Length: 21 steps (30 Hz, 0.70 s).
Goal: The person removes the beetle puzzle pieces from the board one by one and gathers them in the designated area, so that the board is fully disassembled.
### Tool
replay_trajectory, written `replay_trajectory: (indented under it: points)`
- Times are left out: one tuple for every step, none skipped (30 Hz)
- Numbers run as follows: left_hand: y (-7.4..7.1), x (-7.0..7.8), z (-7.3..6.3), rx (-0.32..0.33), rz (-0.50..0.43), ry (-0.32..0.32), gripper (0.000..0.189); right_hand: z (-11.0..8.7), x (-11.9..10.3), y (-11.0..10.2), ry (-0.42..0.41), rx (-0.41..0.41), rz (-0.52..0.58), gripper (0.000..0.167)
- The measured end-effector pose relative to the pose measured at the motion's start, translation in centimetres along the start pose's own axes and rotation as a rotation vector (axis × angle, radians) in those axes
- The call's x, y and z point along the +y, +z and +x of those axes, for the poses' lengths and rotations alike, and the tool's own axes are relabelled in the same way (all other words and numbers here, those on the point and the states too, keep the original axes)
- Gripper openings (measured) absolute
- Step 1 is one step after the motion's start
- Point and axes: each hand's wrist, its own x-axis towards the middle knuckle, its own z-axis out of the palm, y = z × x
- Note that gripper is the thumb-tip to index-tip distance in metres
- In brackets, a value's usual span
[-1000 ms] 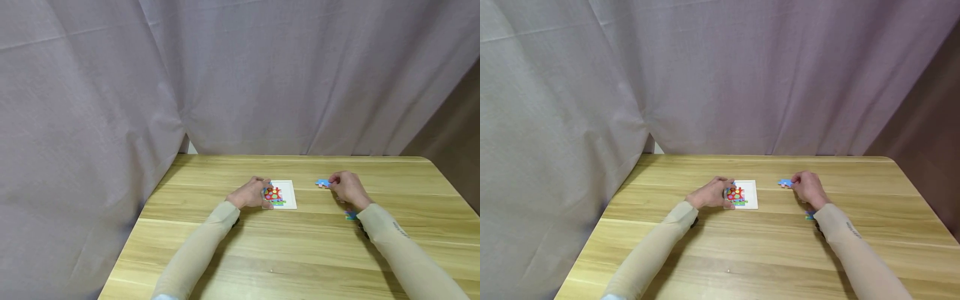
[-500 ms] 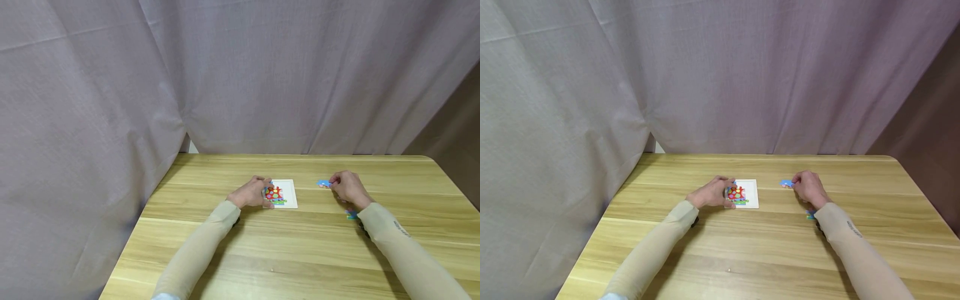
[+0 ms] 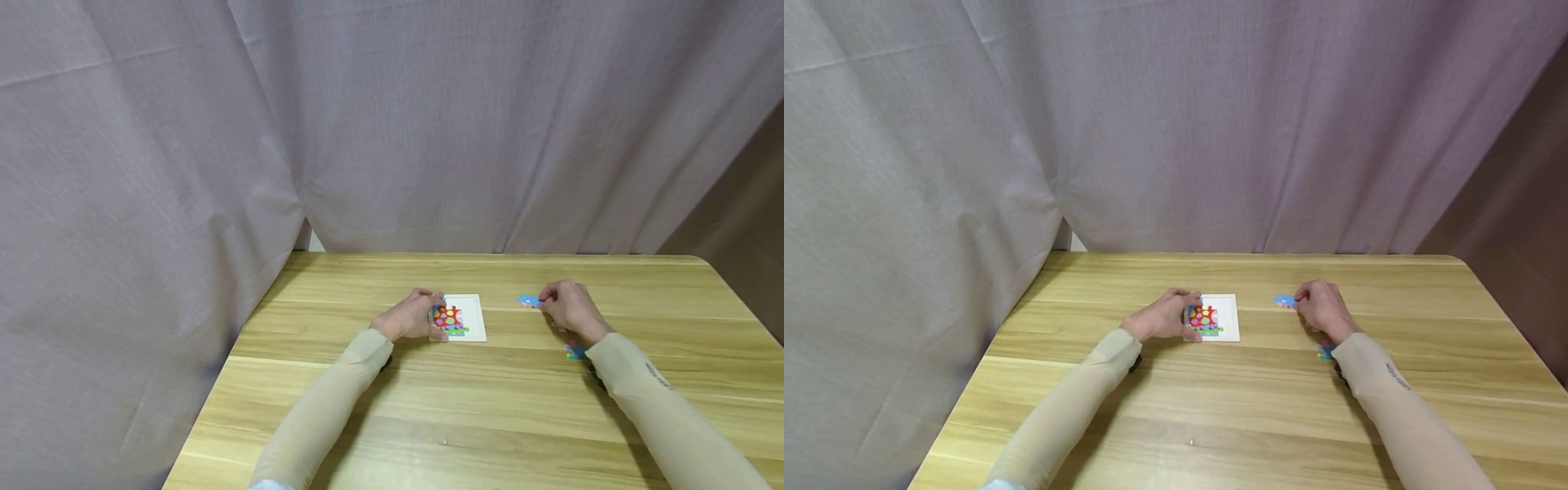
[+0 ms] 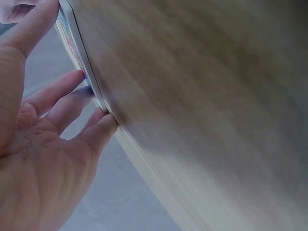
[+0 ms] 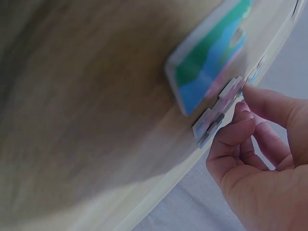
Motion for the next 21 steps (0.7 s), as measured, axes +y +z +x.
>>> replay_trajectory:
  points:
    - [0.0, 0.0, 0.0, 0.000, 0.002, 0.001, 0.080, 0.0, 0.0, 0.0, 0.000, 0.001, 0.000, 0.013]
    - [0.0, 0.0, 0.0, 0.001, 0.003, 0.003, 0.080, -0.1, 0.0, 0.0, -0.002, 0.002, 0.003, 0.013]
    - [0.0, -0.1, 0.0, 0.001, 0.003, 0.004, 0.080, -0.1, -0.1, 0.0, -0.002, 0.003, 0.006, 0.012]
    - [0.0, -0.1, 0.0, 0.000, 0.003, 0.004, 0.081, -0.1, -0.1, 0.0, -0.005, 0.007, 0.007, 0.012]
    - [0.0, -0.1, -0.1, -0.001, 0.004, 0.003, 0.081, -0.2, -0.2, 0.0, -0.011, 0.011, 0.008, 0.012]
    - [0.0, -0.1, -0.1, -0.001, 0.004, 0.004, 0.081, -0.3, -0.3, 0.0, -0.013, 0.011, 0.012, 0.012]
    - [0.0, -0.1, -0.1, -0.002, 0.004, 0.002, 0.081, -0.3, -0.4, 0.0, -0.014, 0.010, 0.015, 0.013]
    - [0.0, -0.1, -0.1, -0.002, 0.005, 0.001, 0.081, -0.4, -0.6, 0.1, -0.015, 0.008, 0.018, 0.013]
    - [0.0, -0.1, -0.1, -0.003, 0.005, -0.001, 0.081, -0.5, -0.7, 0.1, -0.019, 0.008, 0.015, 0.014]
    - [0.0, -0.1, -0.1, -0.003, 0.006, -0.003, 0.081, -0.6, -0.9, 0.1, -0.031, 0.011, 0.003, 0.014]
    - [0.0, -0.1, -0.1, -0.002, 0.008, -0.002, 0.081, -0.6, -1.1, 0.2, -0.042, 0.016, -0.009, 0.015]
    - [0.0, -0.1, -0.1, 0.000, 0.008, -0.001, 0.081, -0.7, -1.3, 0.2, -0.053, 0.020, -0.022, 0.015]
    - [0.1, -0.2, -0.1, 0.001, 0.008, 0.001, 0.081, -0.7, -1.5, 0.4, -0.065, 0.027, -0.036, 0.015]
    - [0.1, -0.2, -0.1, 0.003, 0.008, 0.002, 0.081, -0.8, -1.7, 0.5, -0.081, 0.036, -0.050, 0.015]
    - [0.1, -0.2, -0.1, 0.005, 0.007, 0.003, 0.081, -0.8, -1.9, 0.6, -0.095, 0.045, -0.062, 0.015]
    - [0.1, -0.2, -0.1, 0.006, 0.009, 0.004, 0.081, -0.8, -2.1, 0.8, -0.105, 0.048, -0.068, 0.015]
    - [0.1, -0.2, -0.1, 0.007, 0.010, 0.006, 0.081, -0.9, -2.3, 0.9, -0.111, 0.048, -0.066, 0.015]
    - [0.1, -0.2, -0.1, 0.009, 0.008, 0.007, 0.081, -0.9, -2.5, 1.1, -0.116, 0.044, -0.061, 0.014]
    - [0.1, -0.2, -0.1, 0.010, 0.006, 0.008, 0.080, -0.9, -2.8, 1.3, -0.120, 0.042, -0.056, 0.014]
    - [0.1, -0.2, -0.1, 0.010, 0.007, 0.010, 0.080, -1.0, -3.0, 1.4, -0.128, 0.042, -0.055, 0.014]
    - [0.1, -0.2, -0.1, 0.011, 0.010, 0.012, 0.080, -1.0, -3.3, 1.6, -0.134, 0.041, -0.054, 0.014]
